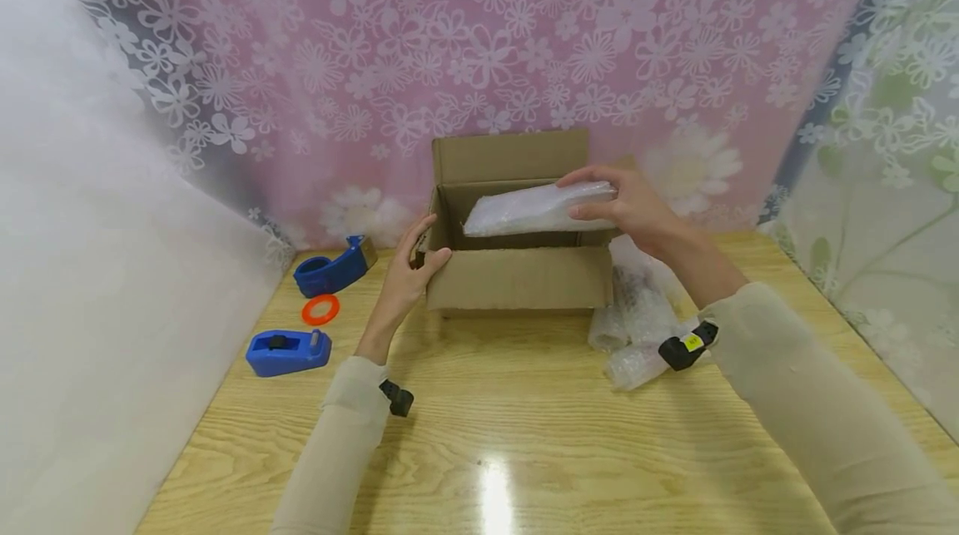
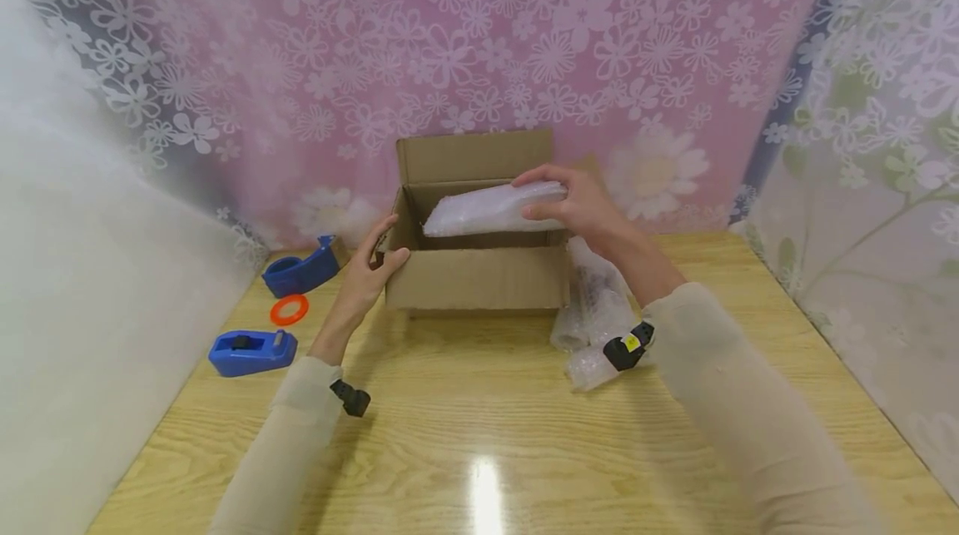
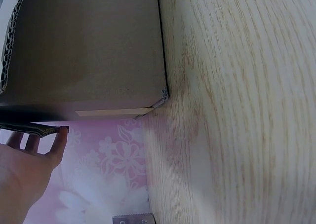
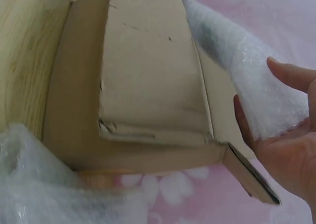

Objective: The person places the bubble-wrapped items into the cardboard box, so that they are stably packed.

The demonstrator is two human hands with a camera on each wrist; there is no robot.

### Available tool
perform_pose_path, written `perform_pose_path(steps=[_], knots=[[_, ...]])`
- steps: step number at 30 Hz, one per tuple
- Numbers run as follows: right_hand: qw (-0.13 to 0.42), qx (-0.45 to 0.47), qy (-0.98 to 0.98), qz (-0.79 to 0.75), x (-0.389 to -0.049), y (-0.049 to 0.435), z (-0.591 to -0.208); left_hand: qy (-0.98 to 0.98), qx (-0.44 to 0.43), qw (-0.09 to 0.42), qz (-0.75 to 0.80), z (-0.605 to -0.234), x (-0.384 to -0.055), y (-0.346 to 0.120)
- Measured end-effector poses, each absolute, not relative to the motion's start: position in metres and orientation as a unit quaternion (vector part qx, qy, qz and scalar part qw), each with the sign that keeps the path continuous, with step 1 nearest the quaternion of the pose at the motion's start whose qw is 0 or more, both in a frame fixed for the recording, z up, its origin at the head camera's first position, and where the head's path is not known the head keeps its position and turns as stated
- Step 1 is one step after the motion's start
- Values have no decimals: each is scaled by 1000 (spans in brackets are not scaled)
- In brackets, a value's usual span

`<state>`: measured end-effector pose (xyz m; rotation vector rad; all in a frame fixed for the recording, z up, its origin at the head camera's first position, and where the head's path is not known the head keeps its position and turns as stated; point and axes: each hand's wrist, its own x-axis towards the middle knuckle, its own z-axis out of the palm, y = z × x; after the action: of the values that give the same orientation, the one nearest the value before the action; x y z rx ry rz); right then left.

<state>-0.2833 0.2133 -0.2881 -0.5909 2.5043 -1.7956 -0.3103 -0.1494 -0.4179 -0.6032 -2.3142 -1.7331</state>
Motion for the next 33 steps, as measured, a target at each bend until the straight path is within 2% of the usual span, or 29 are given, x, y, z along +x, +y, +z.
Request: perform_pose_path(steps=[15,21,33], knots=[[65,-200,842,-497,-291,187,-303,-772,-205,85,-596,-420,-307,-147],[64,-188,862,-467,-290,187,-303,-771,-203,80,-599,-419,-306,-147],[44,-200,840,-503,-288,197,-300,-767,-198,64,-607,-410,-302,-148]])
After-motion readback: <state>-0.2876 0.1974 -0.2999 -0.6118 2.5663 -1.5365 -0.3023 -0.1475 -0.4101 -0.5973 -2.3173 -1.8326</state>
